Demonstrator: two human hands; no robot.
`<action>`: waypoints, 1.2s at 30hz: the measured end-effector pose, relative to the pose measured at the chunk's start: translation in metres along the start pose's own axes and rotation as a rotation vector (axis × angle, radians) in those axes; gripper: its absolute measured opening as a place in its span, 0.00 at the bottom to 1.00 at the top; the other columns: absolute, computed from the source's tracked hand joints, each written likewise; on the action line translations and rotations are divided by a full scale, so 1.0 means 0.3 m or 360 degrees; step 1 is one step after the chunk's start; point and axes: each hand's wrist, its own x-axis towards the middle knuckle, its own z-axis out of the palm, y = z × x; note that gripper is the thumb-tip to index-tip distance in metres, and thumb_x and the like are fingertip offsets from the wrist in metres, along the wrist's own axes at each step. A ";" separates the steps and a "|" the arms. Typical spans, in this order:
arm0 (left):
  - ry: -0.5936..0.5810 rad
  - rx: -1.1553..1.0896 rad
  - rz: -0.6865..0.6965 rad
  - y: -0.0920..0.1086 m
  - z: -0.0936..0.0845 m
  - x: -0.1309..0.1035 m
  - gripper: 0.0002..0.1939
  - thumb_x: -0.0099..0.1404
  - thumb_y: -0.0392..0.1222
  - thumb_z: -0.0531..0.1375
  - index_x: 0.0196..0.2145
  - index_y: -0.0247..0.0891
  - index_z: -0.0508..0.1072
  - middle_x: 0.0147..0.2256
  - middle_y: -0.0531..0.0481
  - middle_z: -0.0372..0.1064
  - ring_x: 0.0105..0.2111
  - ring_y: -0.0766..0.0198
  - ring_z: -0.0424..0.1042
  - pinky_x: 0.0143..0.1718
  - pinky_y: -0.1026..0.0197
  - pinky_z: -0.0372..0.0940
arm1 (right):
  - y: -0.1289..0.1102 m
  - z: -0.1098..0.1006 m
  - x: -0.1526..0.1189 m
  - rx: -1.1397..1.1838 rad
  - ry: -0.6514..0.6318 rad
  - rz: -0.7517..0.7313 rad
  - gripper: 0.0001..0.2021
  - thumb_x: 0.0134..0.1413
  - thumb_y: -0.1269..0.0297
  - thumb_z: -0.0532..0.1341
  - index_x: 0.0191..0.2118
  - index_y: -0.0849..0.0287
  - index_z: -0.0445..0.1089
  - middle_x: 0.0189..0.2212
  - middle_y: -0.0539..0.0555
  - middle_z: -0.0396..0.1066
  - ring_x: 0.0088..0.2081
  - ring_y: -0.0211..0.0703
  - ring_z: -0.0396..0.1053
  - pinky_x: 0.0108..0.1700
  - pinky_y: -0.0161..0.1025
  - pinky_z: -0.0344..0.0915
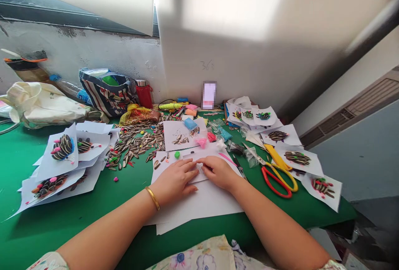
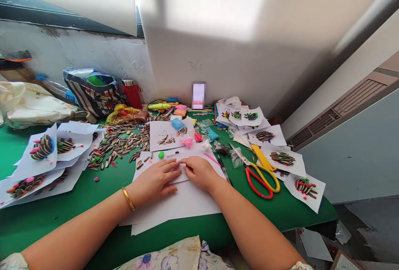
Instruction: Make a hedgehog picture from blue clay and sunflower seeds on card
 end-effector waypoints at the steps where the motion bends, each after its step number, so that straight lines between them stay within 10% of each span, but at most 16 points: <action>1: 0.0003 -0.0009 0.0007 0.002 -0.002 0.002 0.22 0.63 0.49 0.65 0.53 0.40 0.71 0.55 0.39 0.68 0.58 0.44 0.65 0.58 0.41 0.62 | 0.000 0.000 0.000 -0.0006 0.0000 -0.0006 0.17 0.61 0.73 0.56 0.53 0.56 0.72 0.41 0.55 0.77 0.42 0.44 0.73 0.46 0.41 0.69; 36: -0.0014 0.0165 -0.0122 -0.007 -0.004 0.017 0.15 0.67 0.48 0.61 0.44 0.33 0.75 0.45 0.39 0.73 0.48 0.50 0.73 0.50 0.50 0.70 | 0.007 0.019 -0.006 -0.0179 -0.0134 -0.0150 0.12 0.58 0.62 0.66 0.48 0.48 0.77 0.33 0.51 0.69 0.34 0.41 0.66 0.35 0.36 0.59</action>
